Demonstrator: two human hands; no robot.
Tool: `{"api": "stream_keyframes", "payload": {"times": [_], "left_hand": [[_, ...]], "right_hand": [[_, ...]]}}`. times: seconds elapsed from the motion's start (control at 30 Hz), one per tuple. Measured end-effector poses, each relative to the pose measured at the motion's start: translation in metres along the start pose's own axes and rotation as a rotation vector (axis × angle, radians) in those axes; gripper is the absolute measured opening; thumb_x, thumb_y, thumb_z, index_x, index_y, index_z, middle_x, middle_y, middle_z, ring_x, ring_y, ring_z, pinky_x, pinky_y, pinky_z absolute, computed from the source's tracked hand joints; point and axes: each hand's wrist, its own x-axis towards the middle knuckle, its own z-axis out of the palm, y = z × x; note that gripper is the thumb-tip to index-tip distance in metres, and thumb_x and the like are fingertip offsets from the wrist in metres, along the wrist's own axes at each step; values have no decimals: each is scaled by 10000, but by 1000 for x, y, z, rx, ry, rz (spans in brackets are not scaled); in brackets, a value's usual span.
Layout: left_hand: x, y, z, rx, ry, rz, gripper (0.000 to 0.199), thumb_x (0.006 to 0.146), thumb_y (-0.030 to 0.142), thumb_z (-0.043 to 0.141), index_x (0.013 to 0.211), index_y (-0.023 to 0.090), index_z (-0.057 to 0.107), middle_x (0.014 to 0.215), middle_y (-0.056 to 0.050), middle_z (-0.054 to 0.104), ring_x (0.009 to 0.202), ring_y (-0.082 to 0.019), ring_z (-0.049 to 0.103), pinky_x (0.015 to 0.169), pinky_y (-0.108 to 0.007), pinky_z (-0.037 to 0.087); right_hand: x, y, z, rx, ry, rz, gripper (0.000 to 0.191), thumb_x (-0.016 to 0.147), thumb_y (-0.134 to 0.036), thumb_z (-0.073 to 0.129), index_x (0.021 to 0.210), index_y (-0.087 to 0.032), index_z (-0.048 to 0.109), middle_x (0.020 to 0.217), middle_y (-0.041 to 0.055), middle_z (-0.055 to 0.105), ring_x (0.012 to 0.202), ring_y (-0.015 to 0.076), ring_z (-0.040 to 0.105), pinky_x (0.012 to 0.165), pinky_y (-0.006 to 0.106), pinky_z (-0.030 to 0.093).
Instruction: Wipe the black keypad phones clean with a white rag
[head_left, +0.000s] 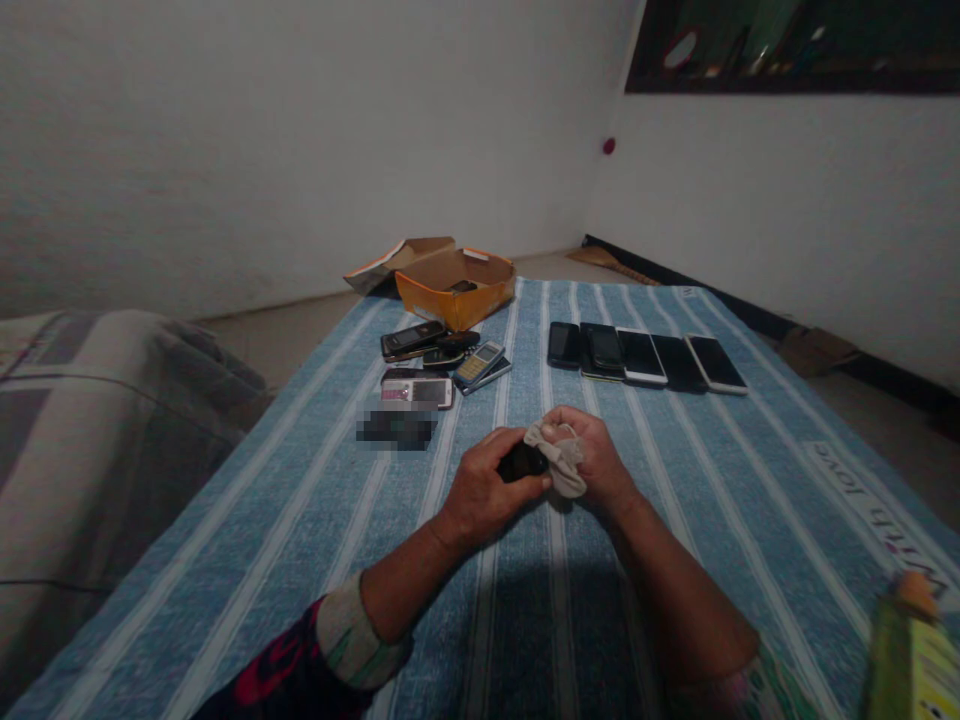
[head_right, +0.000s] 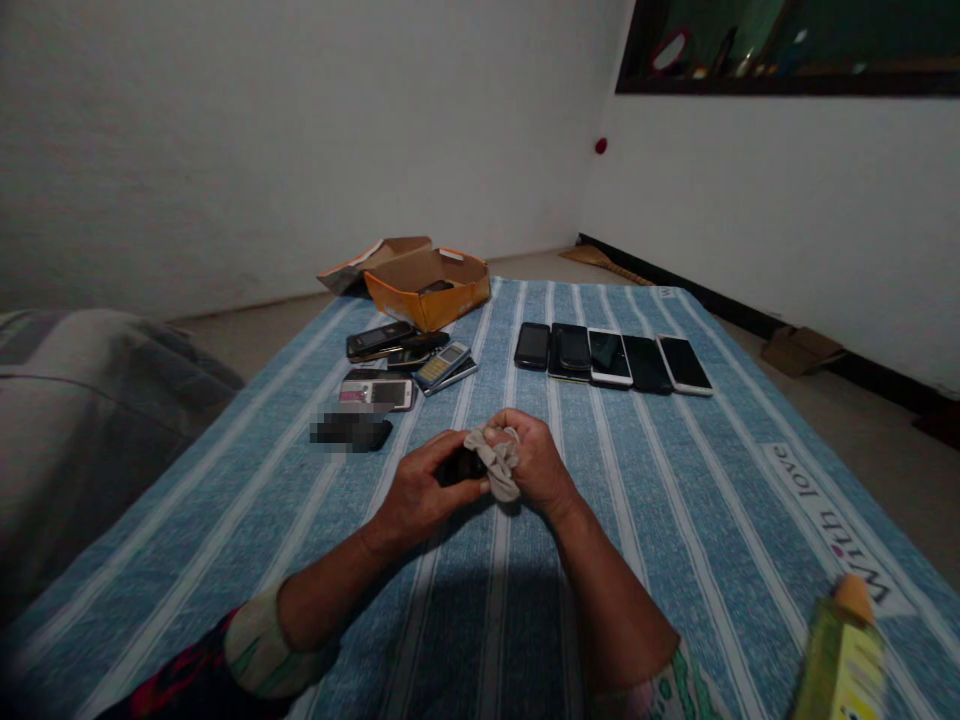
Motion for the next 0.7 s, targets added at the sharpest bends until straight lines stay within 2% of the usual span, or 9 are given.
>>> {"api": "stream_keyframes", "payload": {"times": [0.13,0.23,0.53,0.7], "left_hand": [[0,0,0,3,-10,-20,281,669,167,708,944,179,651,856,-5,638,809,-173,590,761,-303,472],[-2,2,2,9,-63,-15,234,666,200,724,886,175,645,814,3,618,781,-168,577,731,-293,462],[-6,6,5,98,-129,66,217,661,227,743,821,169,609,775,-1,584,728,-161,554,688,-286,449],[-7,5,6,118,-162,84,260,682,244,733,909,176,626,804,-8,601,762,-171,572,715,-300,465]], "right_hand": [[1,-4,4,-406,57,-171,143,799,-303,553,698,-202,554,626,-31,555,606,130,509,600,244,385],[1,-4,5,-574,86,-206,145,822,-282,508,705,-207,552,612,-25,550,582,134,506,598,253,364],[1,2,7,-934,221,-171,191,876,-269,457,777,-204,607,646,25,612,593,171,547,603,272,330],[4,4,9,-1103,303,-71,176,888,-250,472,888,-177,632,659,52,630,588,179,558,571,271,287]]}}
